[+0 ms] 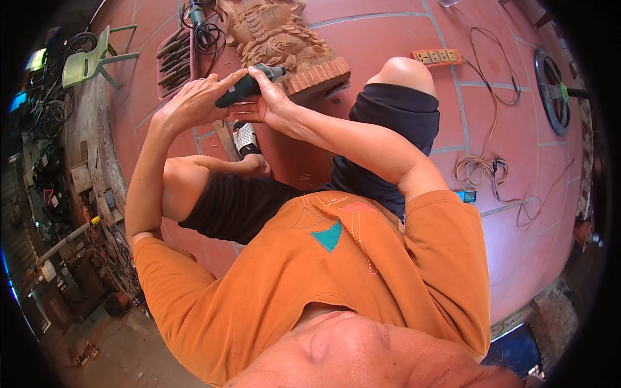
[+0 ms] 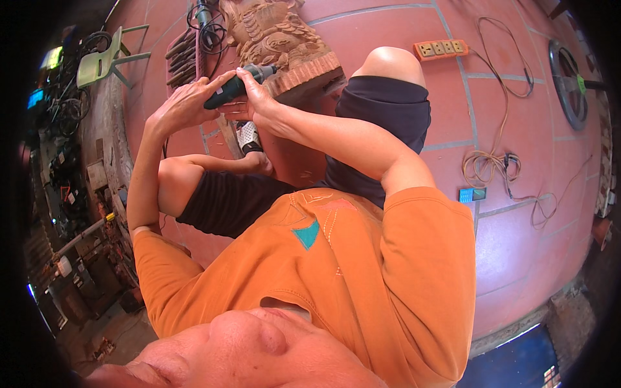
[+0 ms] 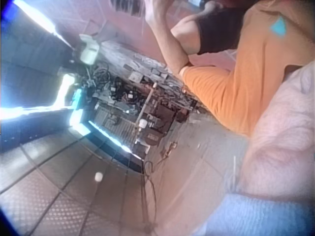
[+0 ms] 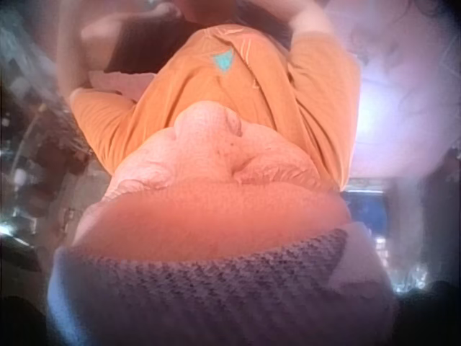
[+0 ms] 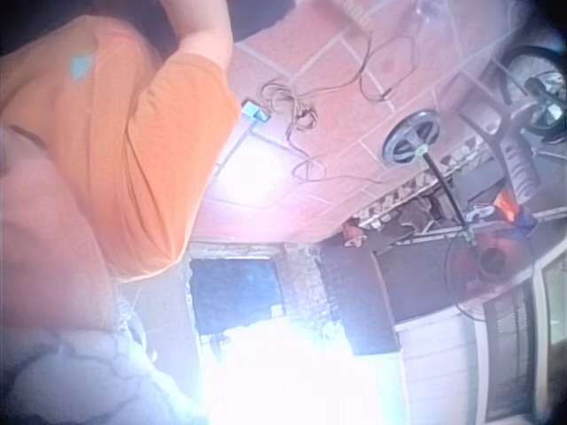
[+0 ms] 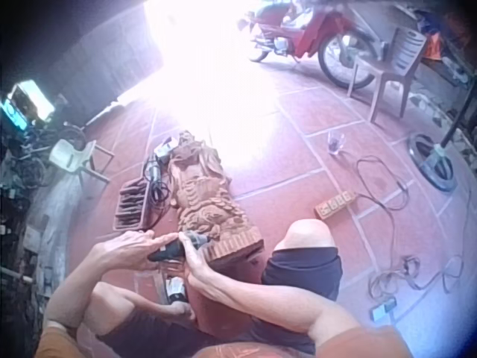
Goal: The person uses a handheld rotary carving tool to shape and detail a wooden sculpture. The person holds the tool with both hands and moves it along the surface of the wood to remove material and refine the design.
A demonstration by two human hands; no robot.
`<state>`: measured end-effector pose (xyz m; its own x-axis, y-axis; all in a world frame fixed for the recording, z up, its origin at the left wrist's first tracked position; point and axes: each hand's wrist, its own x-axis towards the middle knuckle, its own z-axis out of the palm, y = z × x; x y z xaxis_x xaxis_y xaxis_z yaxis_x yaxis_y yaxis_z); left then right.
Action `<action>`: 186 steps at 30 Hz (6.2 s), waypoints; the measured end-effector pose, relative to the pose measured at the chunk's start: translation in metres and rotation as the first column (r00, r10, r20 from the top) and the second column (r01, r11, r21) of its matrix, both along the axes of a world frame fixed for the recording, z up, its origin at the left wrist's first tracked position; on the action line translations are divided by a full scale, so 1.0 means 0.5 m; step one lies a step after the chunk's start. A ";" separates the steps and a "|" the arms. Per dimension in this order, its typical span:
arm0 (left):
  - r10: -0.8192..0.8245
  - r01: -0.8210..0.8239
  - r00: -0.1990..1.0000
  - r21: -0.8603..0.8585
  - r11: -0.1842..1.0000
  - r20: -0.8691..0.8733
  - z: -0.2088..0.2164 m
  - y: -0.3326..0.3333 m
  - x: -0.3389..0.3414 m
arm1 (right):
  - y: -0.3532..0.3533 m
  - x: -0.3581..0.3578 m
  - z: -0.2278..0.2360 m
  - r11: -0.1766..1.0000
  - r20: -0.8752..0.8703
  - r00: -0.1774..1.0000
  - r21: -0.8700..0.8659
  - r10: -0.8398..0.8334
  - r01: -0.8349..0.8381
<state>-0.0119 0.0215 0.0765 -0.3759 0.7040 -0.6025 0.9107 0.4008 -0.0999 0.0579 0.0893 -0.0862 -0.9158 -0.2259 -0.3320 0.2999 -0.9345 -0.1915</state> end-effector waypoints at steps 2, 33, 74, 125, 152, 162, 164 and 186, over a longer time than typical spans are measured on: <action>-0.004 0.004 1.000 0.003 1.000 -0.006 0.000 -0.002 0.001 | 0.000 0.002 0.001 1.000 0.003 1.000 0.003 0.000 0.000; -0.005 0.003 0.999 0.054 0.999 0.039 -0.007 0.024 -0.027 | 0.028 -0.023 -0.010 0.997 0.036 0.997 -0.039 -0.067 0.068; 0.024 -0.024 1.000 0.014 1.000 0.008 -0.002 0.007 -0.024 | 0.010 -0.022 0.000 1.000 0.021 0.999 -0.013 -0.027 0.028; 0.028 -0.027 1.000 0.013 1.000 -0.010 -0.004 0.022 -0.032 | 0.021 -0.042 -0.007 0.997 -0.006 0.997 -0.031 -0.077 0.077; -0.047 0.047 0.999 0.114 0.992 -0.003 -0.030 0.022 -0.057 | 0.037 -0.049 -0.007 0.989 0.030 0.989 0.015 -0.148 0.148; -0.099 0.102 0.994 0.093 0.990 -0.037 -0.040 0.029 -0.064 | 0.042 -0.053 -0.017 0.986 0.023 0.986 0.022 -0.163 0.163; -0.101 0.102 0.995 0.094 0.990 -0.020 -0.038 0.034 -0.063 | 0.043 -0.052 -0.017 0.986 0.029 0.985 0.005 -0.168 0.167; -0.063 0.064 0.998 0.058 0.996 -0.017 -0.050 0.036 -0.067 | 0.043 -0.056 -0.021 0.987 0.053 0.986 0.052 -0.156 0.153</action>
<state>-0.0453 0.0395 0.0517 -0.3381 0.7608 -0.5540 0.9330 0.3480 -0.0914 0.0298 0.1106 -0.0968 -0.9179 -0.0658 -0.3914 0.1641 -0.9608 -0.2234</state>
